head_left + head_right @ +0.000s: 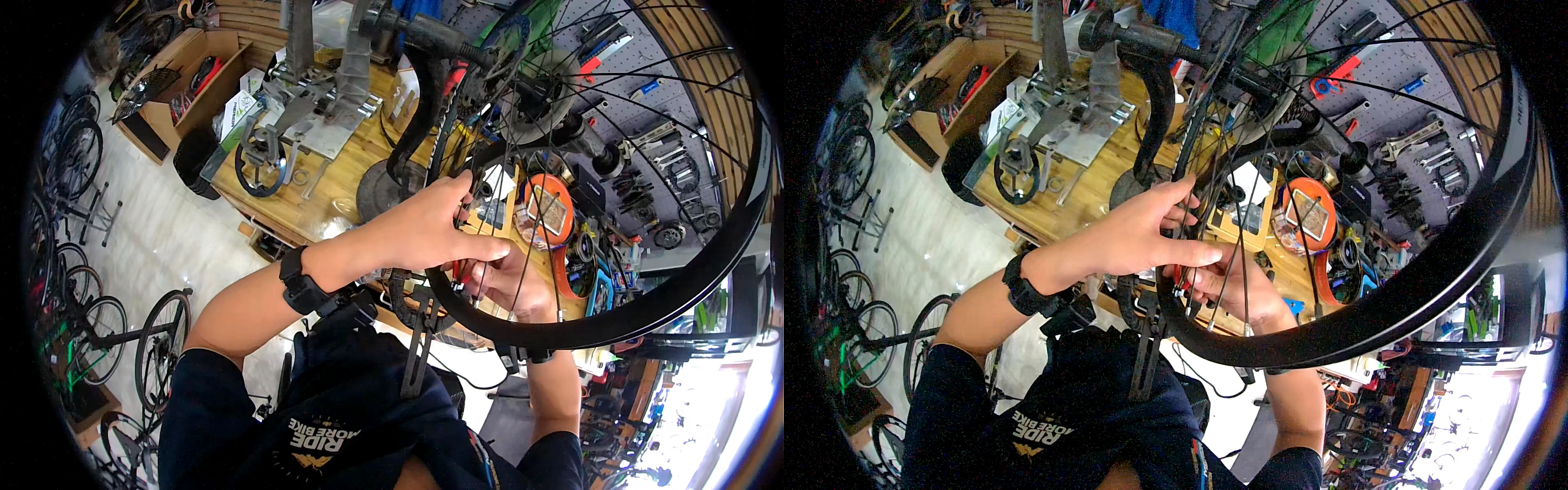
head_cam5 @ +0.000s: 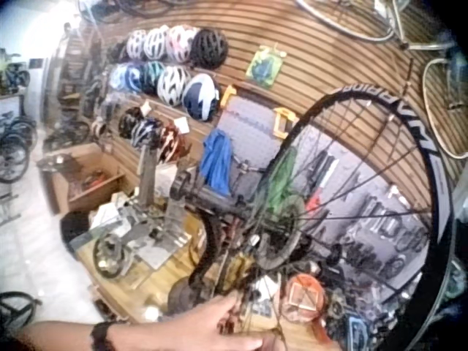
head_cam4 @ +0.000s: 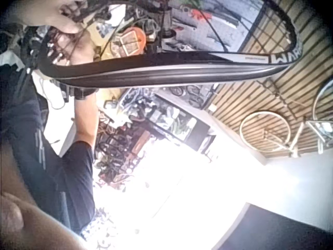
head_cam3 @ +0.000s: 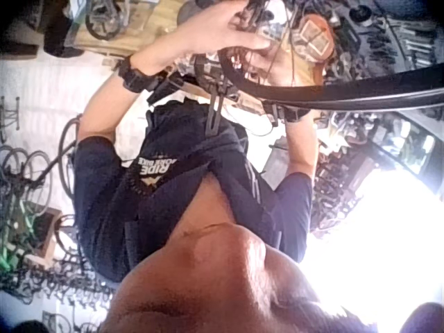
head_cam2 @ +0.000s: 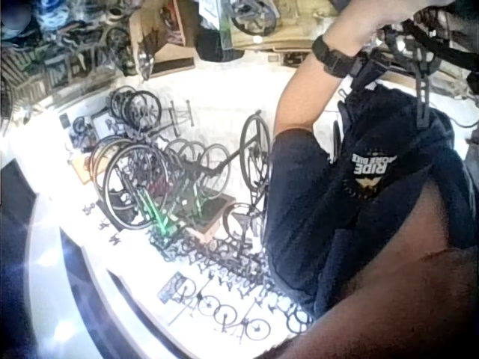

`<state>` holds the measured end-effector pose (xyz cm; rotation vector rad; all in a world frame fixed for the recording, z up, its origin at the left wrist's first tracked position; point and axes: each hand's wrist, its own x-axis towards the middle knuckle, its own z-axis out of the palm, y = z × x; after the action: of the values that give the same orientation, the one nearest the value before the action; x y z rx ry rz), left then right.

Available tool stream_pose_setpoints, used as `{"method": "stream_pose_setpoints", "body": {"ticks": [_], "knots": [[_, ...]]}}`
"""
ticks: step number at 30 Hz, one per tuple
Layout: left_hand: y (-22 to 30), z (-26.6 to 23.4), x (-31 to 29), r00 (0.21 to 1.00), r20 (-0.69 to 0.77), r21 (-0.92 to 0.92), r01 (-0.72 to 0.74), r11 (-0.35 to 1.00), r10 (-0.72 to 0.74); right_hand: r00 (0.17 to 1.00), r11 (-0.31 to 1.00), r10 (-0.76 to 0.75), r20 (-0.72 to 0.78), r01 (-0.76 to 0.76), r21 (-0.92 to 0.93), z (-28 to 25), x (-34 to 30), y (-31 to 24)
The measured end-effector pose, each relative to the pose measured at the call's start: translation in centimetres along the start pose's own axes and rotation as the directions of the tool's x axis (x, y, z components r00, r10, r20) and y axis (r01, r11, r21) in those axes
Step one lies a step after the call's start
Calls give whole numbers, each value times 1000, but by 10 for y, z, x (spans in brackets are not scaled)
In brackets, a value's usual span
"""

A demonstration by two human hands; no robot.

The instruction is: The person trues a bicycle wheel mounted on a stand using a spoke wrench. They rotate the wheel to identify wobbles and use the tool to adjust the tension of the spokes one by one.

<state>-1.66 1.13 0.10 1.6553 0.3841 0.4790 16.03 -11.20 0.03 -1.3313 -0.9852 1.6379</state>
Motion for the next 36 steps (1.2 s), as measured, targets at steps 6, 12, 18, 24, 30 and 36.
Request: {"method": "stream_pose_setpoints", "body": {"ticks": [6,12,18,24,30,36], "knots": [[-7,1,5,987,-48,34,-149,988,151,987,985,-158,38,155,71,-10,15,20],[8,-4,1,993,117,-99,36,994,-24,988,986,-132,-85,122,-114,3,11,4],[2,-4,-3,998,55,-121,47,992,-41,950,873,-210,-231,76,-482,26,18,-9],[4,-6,-4,995,100,-324,51,945,-19,995,975,-96,31,100,-201,11,23,-17],[-9,-1,-3,995,65,-305,96,948,-80,963,820,-247,-108,148,-553,30,21,-13],[-15,-2,3,995,63,-269,90,959,-76,932,795,-349,-96,240,-558,29,27,-9]]}}
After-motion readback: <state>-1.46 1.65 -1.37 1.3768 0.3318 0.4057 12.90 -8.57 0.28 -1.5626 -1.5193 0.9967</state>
